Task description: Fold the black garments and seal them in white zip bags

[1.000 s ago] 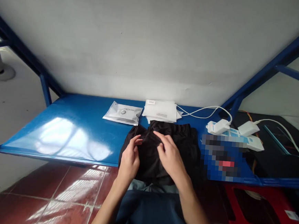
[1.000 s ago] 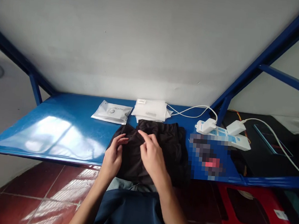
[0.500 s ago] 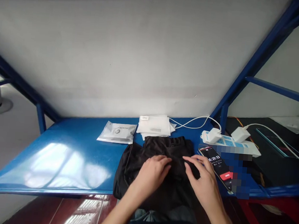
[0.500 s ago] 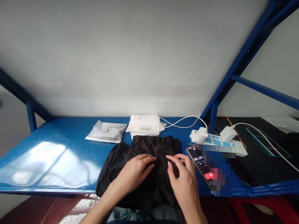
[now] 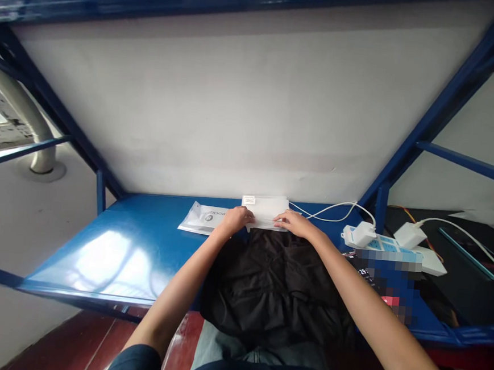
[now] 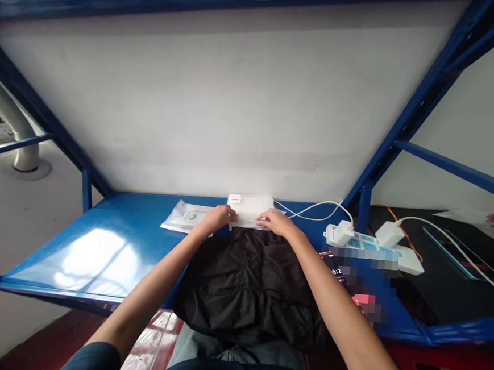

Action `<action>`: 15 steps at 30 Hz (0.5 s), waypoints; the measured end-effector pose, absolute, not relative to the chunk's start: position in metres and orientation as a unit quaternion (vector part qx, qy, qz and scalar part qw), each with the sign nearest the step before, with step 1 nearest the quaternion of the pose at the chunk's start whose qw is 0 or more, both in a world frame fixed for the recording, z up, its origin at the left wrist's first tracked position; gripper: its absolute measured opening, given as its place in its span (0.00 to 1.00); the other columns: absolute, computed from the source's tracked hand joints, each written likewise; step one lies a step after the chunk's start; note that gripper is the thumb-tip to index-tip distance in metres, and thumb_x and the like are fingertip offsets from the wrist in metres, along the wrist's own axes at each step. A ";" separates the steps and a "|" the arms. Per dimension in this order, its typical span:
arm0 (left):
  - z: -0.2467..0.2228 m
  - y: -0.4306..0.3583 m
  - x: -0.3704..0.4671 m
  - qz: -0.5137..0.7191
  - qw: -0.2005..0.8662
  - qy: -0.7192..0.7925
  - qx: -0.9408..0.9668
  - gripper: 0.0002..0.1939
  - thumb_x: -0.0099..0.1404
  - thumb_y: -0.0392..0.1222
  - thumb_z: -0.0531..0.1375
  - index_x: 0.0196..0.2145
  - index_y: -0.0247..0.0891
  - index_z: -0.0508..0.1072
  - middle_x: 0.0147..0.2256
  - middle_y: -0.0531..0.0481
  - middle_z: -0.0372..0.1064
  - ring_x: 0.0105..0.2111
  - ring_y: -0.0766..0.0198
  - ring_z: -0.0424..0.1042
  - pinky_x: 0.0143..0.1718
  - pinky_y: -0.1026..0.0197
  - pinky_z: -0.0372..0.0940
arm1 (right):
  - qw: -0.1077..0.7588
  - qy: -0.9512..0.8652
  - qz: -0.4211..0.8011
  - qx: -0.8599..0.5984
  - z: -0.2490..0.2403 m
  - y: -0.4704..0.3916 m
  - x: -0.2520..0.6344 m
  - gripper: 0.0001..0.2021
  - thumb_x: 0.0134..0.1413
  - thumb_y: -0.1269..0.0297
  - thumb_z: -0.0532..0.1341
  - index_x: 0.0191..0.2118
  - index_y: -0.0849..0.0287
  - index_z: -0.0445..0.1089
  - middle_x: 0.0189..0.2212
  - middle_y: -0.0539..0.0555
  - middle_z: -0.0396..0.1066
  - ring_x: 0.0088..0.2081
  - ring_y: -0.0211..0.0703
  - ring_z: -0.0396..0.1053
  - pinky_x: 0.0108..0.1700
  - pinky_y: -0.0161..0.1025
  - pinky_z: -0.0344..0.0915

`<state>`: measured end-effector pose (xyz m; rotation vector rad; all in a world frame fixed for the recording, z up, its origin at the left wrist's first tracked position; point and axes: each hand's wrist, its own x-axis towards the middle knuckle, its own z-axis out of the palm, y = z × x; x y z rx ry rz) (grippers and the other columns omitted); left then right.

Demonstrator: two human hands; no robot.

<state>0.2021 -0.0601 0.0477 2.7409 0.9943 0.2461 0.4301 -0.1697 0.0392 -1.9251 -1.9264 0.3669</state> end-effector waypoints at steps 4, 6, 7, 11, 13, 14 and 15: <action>0.071 -0.076 0.190 0.128 0.117 0.328 0.929 0.14 0.75 0.45 0.57 0.46 0.39 0.82 0.46 0.42 0.79 0.46 0.56 0.77 0.49 0.61 0.68 | 0.228 -0.690 0.098 -0.680 0.055 -0.185 0.428 0.12 0.67 0.61 0.61 0.44 0.56 0.82 0.43 0.58 0.79 0.45 0.49 0.75 0.49 0.41 0.69; 0.085 -0.103 0.172 0.161 0.103 0.326 0.926 0.16 0.77 0.46 0.54 0.45 0.40 0.81 0.47 0.42 0.77 0.48 0.54 0.75 0.51 0.57 0.67 | 0.256 -0.684 0.064 -0.680 0.064 -0.203 0.417 0.15 0.70 0.58 0.57 0.48 0.56 0.81 0.47 0.60 0.77 0.50 0.52 0.72 0.55 0.46 0.66; 0.089 -0.123 0.160 0.179 0.091 0.325 0.924 0.16 0.77 0.47 0.54 0.43 0.40 0.81 0.47 0.42 0.76 0.48 0.53 0.75 0.52 0.55 0.66 | 0.274 -0.684 0.045 -0.674 0.065 -0.214 0.409 0.16 0.71 0.57 0.56 0.50 0.55 0.80 0.48 0.60 0.76 0.52 0.53 0.70 0.57 0.48 0.65; 0.082 -0.224 0.122 0.180 0.019 0.300 0.937 0.13 0.76 0.43 0.54 0.35 0.43 0.76 0.36 0.45 0.74 0.37 0.55 0.74 0.37 0.57 0.67 | 0.305 -0.720 0.022 -0.622 0.051 -0.275 0.372 0.12 0.70 0.58 0.58 0.48 0.48 0.81 0.45 0.56 0.75 0.49 0.52 0.71 0.54 0.51 0.69; 0.064 -0.265 0.119 0.095 0.049 0.353 0.930 0.08 0.73 0.37 0.57 0.35 0.43 0.74 0.33 0.46 0.73 0.33 0.56 0.74 0.31 0.59 0.65 | 0.273 -0.738 0.082 -0.612 0.038 -0.303 0.362 0.13 0.69 0.62 0.58 0.49 0.44 0.80 0.46 0.54 0.76 0.48 0.50 0.73 0.54 0.51 0.70; 0.054 -0.280 0.122 0.052 0.067 0.375 0.923 0.07 0.71 0.34 0.57 0.36 0.43 0.73 0.33 0.47 0.73 0.33 0.56 0.75 0.29 0.60 0.63 | 0.262 -0.737 0.118 -0.612 0.033 -0.315 0.361 0.13 0.70 0.62 0.58 0.51 0.43 0.79 0.49 0.53 0.76 0.50 0.50 0.74 0.55 0.52 0.71; 0.045 -0.289 0.126 0.019 0.083 0.395 0.915 0.07 0.70 0.32 0.56 0.38 0.42 0.73 0.34 0.47 0.74 0.34 0.55 0.76 0.28 0.60 0.62 | 0.263 -0.727 0.142 -0.618 0.031 -0.325 0.364 0.14 0.70 0.62 0.57 0.52 0.42 0.79 0.52 0.52 0.75 0.53 0.50 0.73 0.57 0.51 0.70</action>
